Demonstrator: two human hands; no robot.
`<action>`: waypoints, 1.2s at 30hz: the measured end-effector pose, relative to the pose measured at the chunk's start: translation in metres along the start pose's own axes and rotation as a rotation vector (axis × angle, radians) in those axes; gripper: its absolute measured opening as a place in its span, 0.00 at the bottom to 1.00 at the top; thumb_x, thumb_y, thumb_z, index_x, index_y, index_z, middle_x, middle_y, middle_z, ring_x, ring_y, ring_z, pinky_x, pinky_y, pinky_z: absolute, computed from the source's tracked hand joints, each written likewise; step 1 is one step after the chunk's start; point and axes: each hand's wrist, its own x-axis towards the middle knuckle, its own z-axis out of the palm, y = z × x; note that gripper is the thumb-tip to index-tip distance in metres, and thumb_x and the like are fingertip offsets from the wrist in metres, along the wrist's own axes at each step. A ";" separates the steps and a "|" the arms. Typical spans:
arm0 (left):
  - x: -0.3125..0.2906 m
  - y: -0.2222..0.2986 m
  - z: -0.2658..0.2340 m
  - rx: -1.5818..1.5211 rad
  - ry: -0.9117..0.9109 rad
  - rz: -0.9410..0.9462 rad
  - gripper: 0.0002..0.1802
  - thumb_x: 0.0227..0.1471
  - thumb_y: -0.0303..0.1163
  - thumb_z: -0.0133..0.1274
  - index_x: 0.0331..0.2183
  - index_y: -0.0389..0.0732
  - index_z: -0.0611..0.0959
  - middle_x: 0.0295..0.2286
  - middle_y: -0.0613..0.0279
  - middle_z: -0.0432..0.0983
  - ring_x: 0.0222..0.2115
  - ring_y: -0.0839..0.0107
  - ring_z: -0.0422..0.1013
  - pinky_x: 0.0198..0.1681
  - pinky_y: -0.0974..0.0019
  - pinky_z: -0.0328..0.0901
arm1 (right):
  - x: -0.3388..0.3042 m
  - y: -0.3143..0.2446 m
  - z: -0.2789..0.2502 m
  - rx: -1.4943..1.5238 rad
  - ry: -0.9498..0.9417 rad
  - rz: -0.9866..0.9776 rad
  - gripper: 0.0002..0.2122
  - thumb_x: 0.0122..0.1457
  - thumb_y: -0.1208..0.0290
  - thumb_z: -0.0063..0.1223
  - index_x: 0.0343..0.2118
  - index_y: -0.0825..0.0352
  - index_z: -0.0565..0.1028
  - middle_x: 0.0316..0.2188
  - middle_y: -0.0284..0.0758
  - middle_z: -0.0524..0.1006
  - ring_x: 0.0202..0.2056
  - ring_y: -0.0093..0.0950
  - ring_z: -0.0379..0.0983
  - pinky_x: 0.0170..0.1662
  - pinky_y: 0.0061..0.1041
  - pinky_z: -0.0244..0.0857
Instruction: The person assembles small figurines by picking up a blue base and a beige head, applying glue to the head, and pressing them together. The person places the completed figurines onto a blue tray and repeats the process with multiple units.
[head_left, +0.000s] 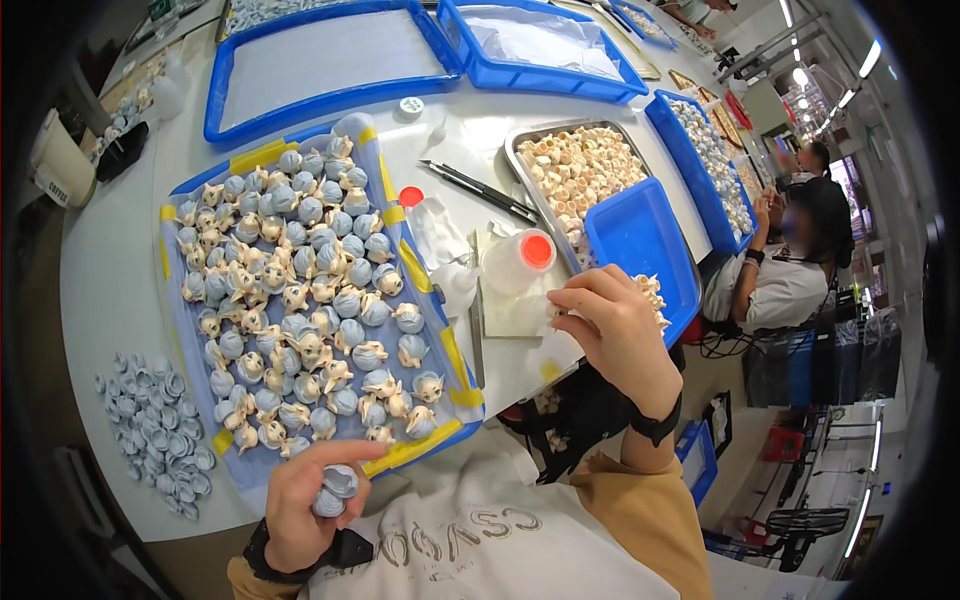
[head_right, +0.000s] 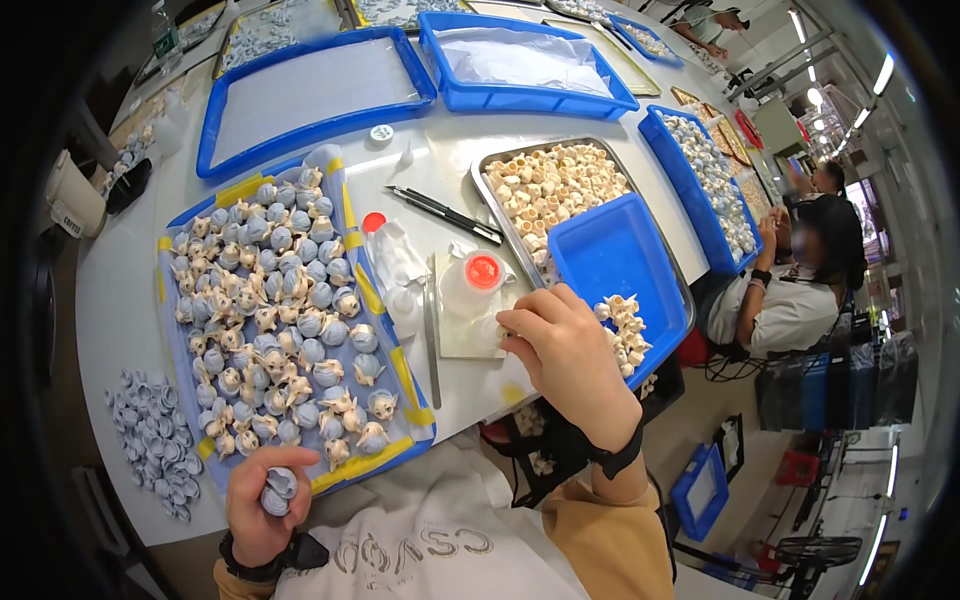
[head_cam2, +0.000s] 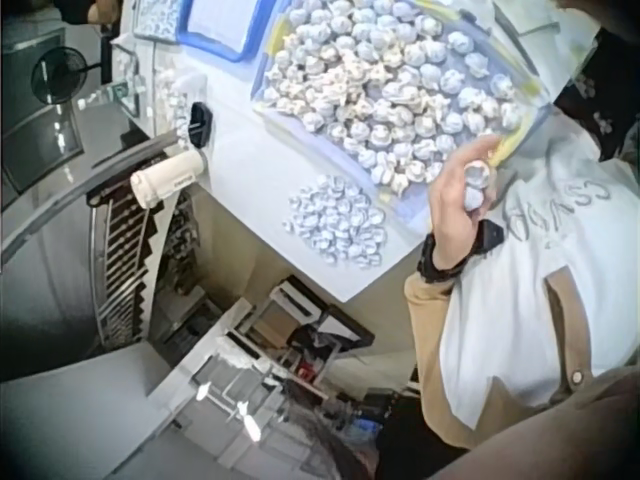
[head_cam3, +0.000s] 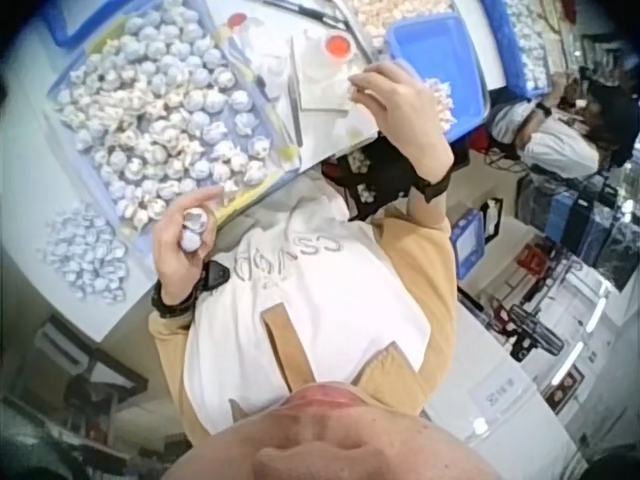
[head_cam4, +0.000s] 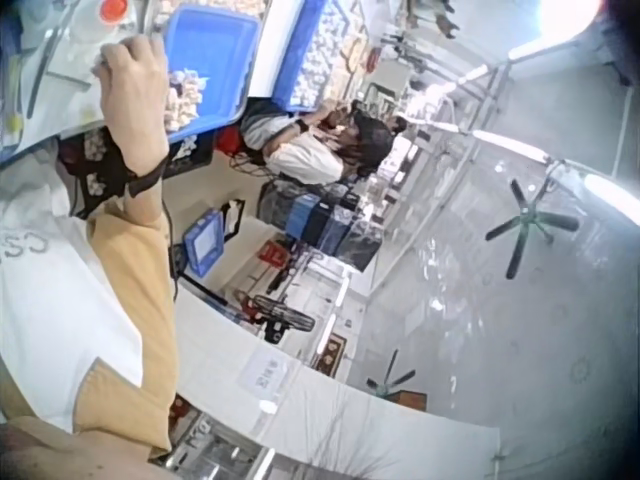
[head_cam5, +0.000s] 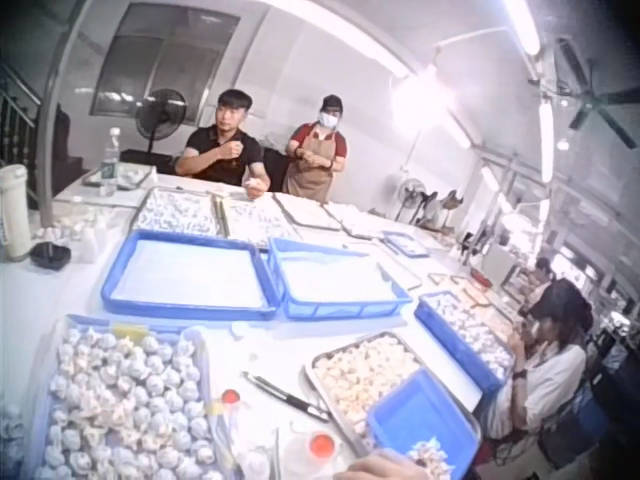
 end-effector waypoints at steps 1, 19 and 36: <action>0.001 0.003 0.001 0.033 -0.017 -0.014 0.27 0.57 0.44 0.34 0.43 0.29 0.73 0.18 0.60 0.69 0.14 0.83 0.56 0.17 0.79 0.51 | -0.001 0.001 0.001 0.009 0.010 0.004 0.08 0.42 0.77 0.59 0.28 0.68 0.75 0.28 0.34 0.73 0.32 0.33 0.67 0.36 0.29 0.64; 0.004 -0.001 0.018 -0.004 0.024 0.102 0.25 0.51 0.44 0.52 0.43 0.33 0.73 0.19 0.71 0.65 0.13 0.87 0.53 0.15 0.80 0.46 | -0.034 0.001 0.049 0.275 0.552 0.157 0.12 0.40 0.77 0.64 0.30 0.70 0.76 0.27 0.38 0.75 0.29 0.31 0.70 0.33 0.25 0.63; 0.007 -0.001 0.011 -0.058 -0.016 0.079 0.23 0.52 0.50 0.48 0.30 0.37 0.70 0.20 0.67 0.69 0.13 0.88 0.58 0.15 0.82 0.56 | -0.007 -0.120 0.040 0.784 0.268 -0.432 0.19 0.36 0.74 0.65 0.36 0.68 0.76 0.33 0.34 0.74 0.31 0.29 0.69 0.32 0.24 0.63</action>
